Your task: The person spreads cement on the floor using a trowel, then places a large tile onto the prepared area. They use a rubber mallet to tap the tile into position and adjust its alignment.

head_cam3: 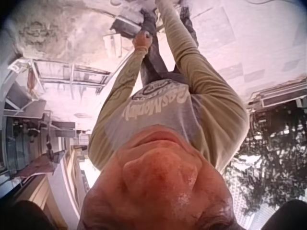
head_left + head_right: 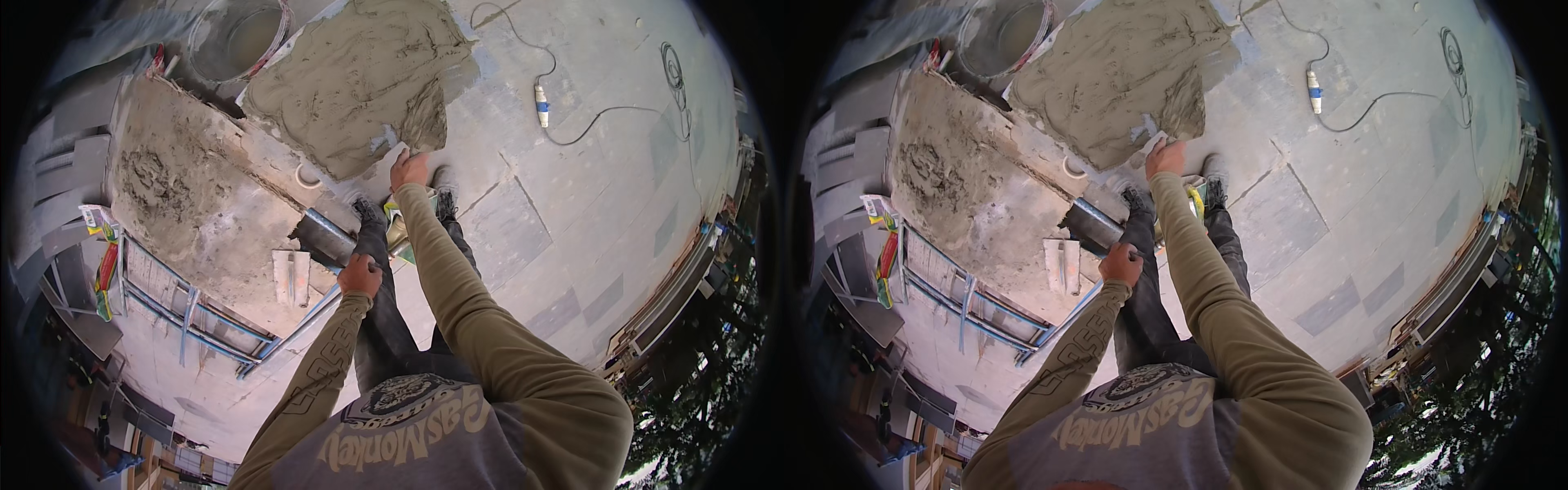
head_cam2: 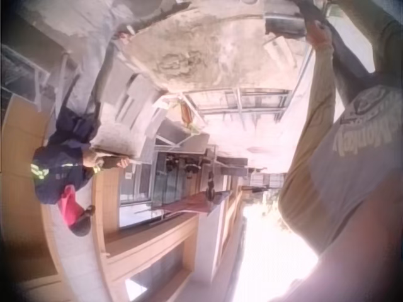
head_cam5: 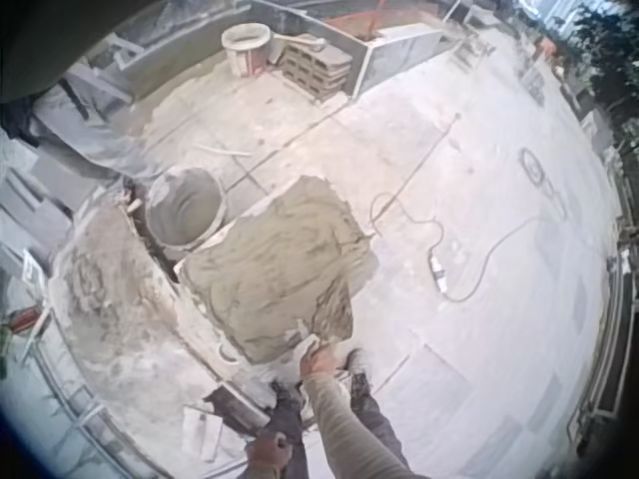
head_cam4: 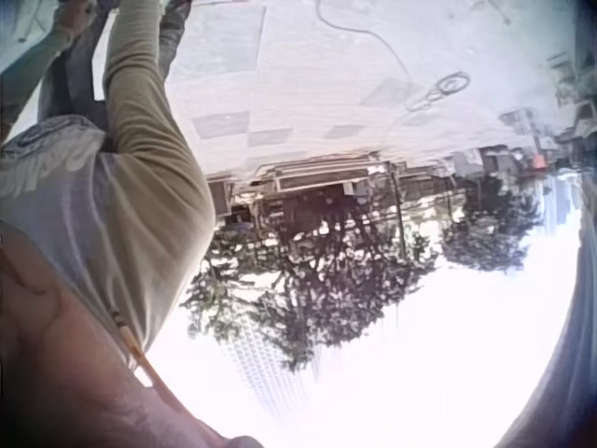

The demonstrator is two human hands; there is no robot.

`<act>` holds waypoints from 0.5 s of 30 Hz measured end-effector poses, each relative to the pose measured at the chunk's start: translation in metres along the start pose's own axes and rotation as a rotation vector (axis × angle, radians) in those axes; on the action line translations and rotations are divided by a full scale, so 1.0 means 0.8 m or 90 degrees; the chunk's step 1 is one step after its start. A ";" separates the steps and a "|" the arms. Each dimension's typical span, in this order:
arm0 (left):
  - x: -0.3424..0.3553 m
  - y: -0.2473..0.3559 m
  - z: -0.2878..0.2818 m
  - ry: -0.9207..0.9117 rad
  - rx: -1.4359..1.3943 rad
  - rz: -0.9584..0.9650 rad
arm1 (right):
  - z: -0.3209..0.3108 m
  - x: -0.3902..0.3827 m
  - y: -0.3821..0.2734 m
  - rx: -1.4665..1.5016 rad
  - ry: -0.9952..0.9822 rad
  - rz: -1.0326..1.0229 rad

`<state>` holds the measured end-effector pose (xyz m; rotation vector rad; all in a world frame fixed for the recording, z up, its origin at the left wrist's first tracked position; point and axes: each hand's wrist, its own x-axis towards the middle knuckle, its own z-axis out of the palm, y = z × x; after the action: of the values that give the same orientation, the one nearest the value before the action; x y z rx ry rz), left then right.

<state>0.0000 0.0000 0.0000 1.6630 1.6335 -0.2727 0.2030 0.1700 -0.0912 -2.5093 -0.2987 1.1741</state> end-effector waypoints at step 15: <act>0.022 -0.118 0.019 0.042 -0.066 -0.076 | 0.172 -0.205 -0.084 0.418 -0.031 0.165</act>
<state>-0.0792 -0.0079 -0.0564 1.5148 1.7684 -0.1908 -0.0101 0.2080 -0.0315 -1.9731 0.3609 1.1834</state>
